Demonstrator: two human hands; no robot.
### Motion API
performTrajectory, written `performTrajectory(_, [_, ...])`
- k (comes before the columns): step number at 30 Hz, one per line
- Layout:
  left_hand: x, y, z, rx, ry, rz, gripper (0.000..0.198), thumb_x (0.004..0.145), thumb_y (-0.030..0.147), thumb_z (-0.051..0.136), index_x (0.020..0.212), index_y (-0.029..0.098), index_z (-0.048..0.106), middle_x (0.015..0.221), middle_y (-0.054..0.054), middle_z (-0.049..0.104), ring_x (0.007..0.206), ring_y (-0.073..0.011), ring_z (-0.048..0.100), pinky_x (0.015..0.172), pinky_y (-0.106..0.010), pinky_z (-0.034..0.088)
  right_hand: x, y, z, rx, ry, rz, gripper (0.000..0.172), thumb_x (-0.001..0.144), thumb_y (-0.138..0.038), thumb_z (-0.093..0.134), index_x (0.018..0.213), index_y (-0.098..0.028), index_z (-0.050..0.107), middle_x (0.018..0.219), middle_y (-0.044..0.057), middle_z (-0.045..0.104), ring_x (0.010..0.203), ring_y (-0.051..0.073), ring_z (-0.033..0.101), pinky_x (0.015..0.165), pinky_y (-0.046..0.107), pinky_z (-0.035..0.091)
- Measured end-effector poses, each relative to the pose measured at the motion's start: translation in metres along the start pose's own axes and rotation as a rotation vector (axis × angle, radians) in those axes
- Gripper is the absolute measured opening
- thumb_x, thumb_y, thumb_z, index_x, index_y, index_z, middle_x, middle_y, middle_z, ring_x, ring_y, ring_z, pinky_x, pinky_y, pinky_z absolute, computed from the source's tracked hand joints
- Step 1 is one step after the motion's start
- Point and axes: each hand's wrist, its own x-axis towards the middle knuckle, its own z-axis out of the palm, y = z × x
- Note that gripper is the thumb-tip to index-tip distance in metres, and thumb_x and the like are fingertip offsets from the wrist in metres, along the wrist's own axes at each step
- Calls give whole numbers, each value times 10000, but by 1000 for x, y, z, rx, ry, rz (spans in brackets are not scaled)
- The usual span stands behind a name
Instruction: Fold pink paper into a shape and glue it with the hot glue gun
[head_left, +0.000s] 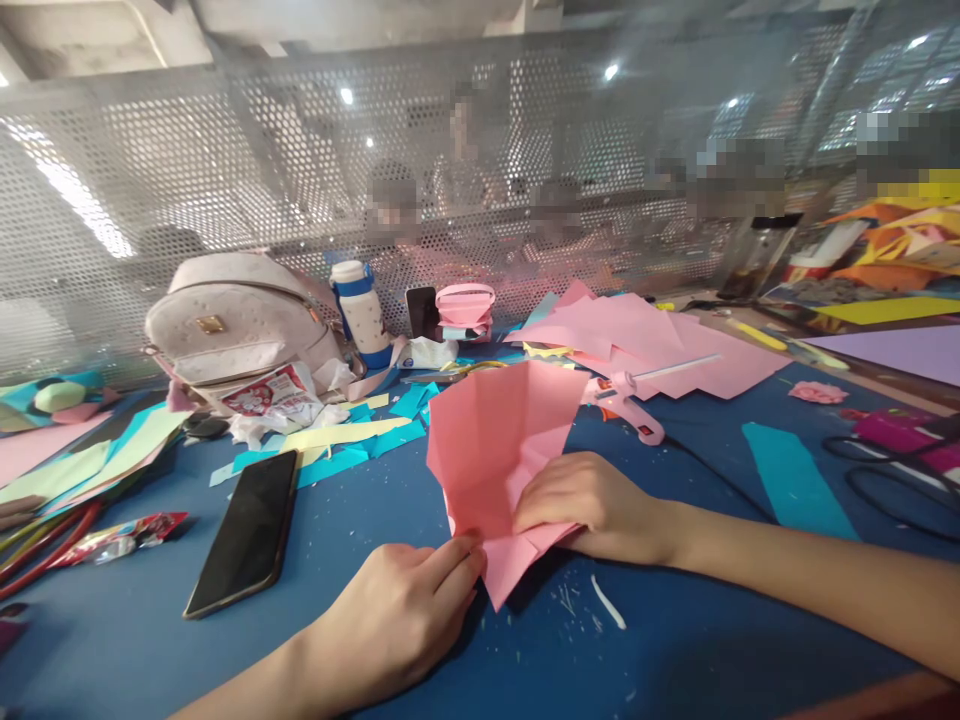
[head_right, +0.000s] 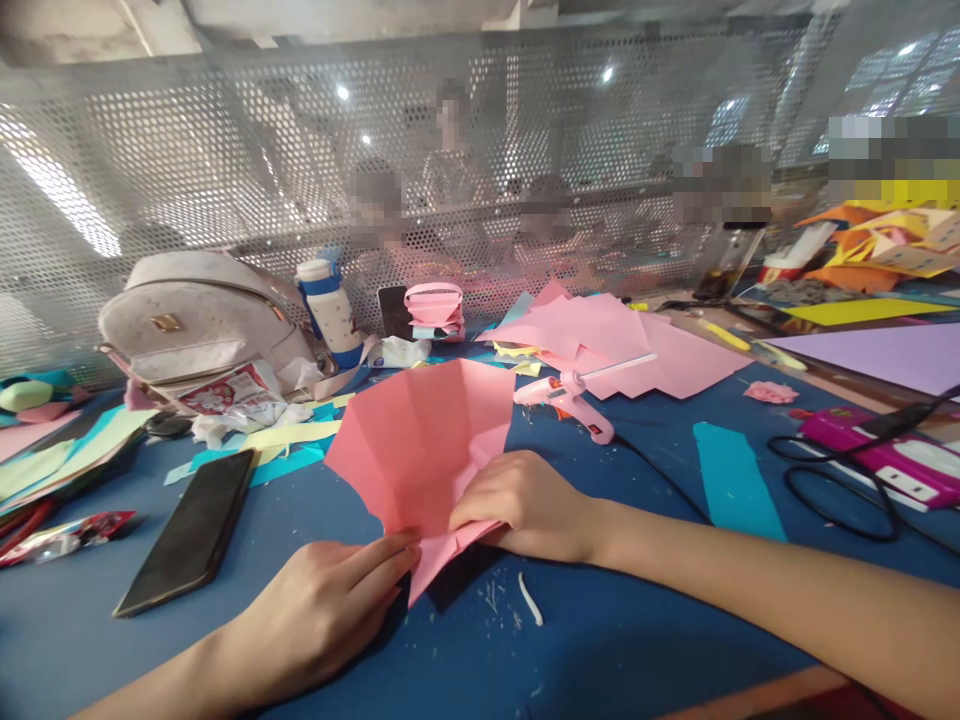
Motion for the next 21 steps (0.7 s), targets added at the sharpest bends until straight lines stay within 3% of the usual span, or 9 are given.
performTrajectory(4, [-1, -2, 2, 15, 66, 8, 214, 949, 130, 372, 941, 129, 586, 921, -86, 707, 537, -163, 601, 413, -305, 458, -1, 1, 1, 30, 21, 163, 168, 944, -303, 546, 993, -203, 672, 894, 18, 748, 758, 143, 687, 679, 245, 457])
performTrajectory(8, [-3, -3, 1, 159, 207, 66, 201, 917, 170, 474, 743, 158, 573, 739, -55, 691, 454, -149, 523, 376, -301, 355, 2, -1, 0, -15, -30, 303, 145, 932, -259, 567, 1048, -200, 631, 877, 9, 736, 756, 148, 691, 670, 238, 452])
performTrajectory(13, [-4, 1, -3, 215, 252, 198, 198, 909, 229, 520, 912, 90, 659, 901, -116, 744, 514, -149, 578, 412, -289, 391, 10, -4, 2, -170, -61, 323, 156, 941, -241, 553, 1073, -186, 614, 764, 13, 719, 679, 160, 677, 608, 256, 420])
performTrajectory(17, [0, 4, -3, 241, 146, 186, 303, 945, 262, 481, 1121, 82, 648, 1163, -141, 701, 601, -160, 632, 442, -288, 442, 14, -5, 6, -189, -61, 297, 98, 941, -199, 537, 1017, -175, 595, 842, 30, 725, 733, 160, 686, 612, 261, 421])
performTrajectory(21, [3, 6, -2, 245, 61, 137, 346, 963, 273, 446, 1198, 94, 627, 1233, -132, 667, 639, -175, 655, 464, -298, 479, 17, -4, 9, -200, -86, 299, 145, 941, -136, 480, 1051, -168, 569, 885, 46, 723, 757, 172, 692, 592, 266, 413])
